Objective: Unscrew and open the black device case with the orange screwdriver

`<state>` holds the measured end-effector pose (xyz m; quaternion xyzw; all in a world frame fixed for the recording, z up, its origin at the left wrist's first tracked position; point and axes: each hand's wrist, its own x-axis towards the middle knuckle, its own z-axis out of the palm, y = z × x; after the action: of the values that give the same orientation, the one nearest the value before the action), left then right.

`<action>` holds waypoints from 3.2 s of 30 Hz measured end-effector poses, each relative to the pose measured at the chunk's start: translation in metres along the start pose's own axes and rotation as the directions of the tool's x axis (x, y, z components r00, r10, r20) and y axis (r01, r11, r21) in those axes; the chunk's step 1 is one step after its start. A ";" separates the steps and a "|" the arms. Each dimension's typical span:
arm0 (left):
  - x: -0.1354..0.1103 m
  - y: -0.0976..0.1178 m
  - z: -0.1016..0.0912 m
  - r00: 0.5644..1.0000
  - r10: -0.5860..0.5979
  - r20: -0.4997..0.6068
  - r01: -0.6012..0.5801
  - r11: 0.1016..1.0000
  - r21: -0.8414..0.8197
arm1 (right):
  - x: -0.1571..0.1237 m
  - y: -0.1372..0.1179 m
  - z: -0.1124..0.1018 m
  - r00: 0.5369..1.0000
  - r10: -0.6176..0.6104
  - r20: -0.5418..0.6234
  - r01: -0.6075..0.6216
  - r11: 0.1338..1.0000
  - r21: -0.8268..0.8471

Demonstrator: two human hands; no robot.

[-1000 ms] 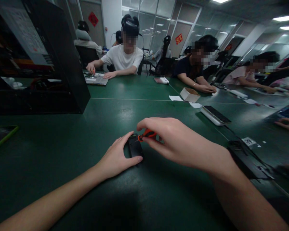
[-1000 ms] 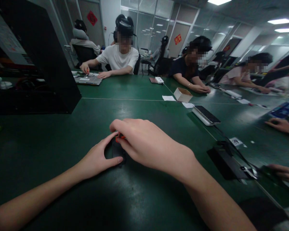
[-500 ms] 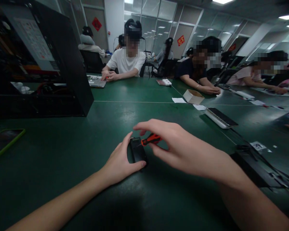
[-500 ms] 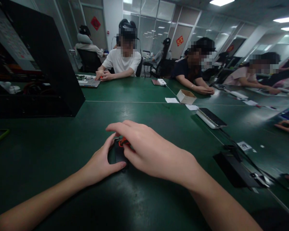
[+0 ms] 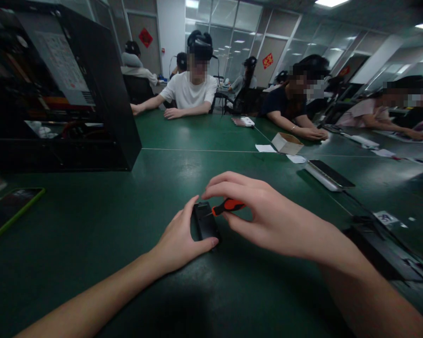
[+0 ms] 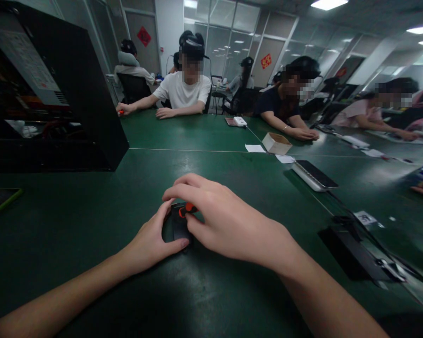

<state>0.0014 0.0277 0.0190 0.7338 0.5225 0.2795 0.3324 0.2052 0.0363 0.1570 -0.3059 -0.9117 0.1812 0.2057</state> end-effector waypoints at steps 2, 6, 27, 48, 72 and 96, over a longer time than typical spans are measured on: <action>0.000 -0.001 0.001 1.000 -0.020 -0.004 0.020 1.000 0.020 | 0.001 0.002 0.002 0.998 0.039 -0.057 -0.042 0.998 -0.053; 0.000 -0.001 0.002 0.998 -0.068 0.002 0.068 0.997 0.044 | 0.005 0.005 0.007 0.986 0.062 -0.156 -0.076 0.993 -0.086; -0.003 -0.004 0.003 0.994 0.061 -0.086 -0.046 0.984 0.171 | -0.007 0.010 -0.006 1.000 -0.019 0.011 0.020 0.996 -0.082; 0.003 -0.002 -0.001 0.993 0.105 -0.058 -0.099 0.990 0.099 | -0.004 0.001 0.001 0.995 -0.084 -0.046 0.082 0.995 -0.051; 0.025 -0.011 -0.047 0.804 0.459 0.378 -0.557 0.804 0.209 | -0.048 0.001 -0.033 0.932 0.186 0.310 -0.077 0.940 -0.331; 0.021 -0.021 -0.037 0.787 0.562 0.253 -0.612 0.761 0.216 | -0.039 0.005 -0.021 0.916 0.154 0.370 -0.042 0.955 -0.295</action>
<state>-0.0321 0.0598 0.0271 0.9220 0.2692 0.2264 0.1618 0.2463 0.0197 0.1623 -0.3356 -0.9341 0.1172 -0.0344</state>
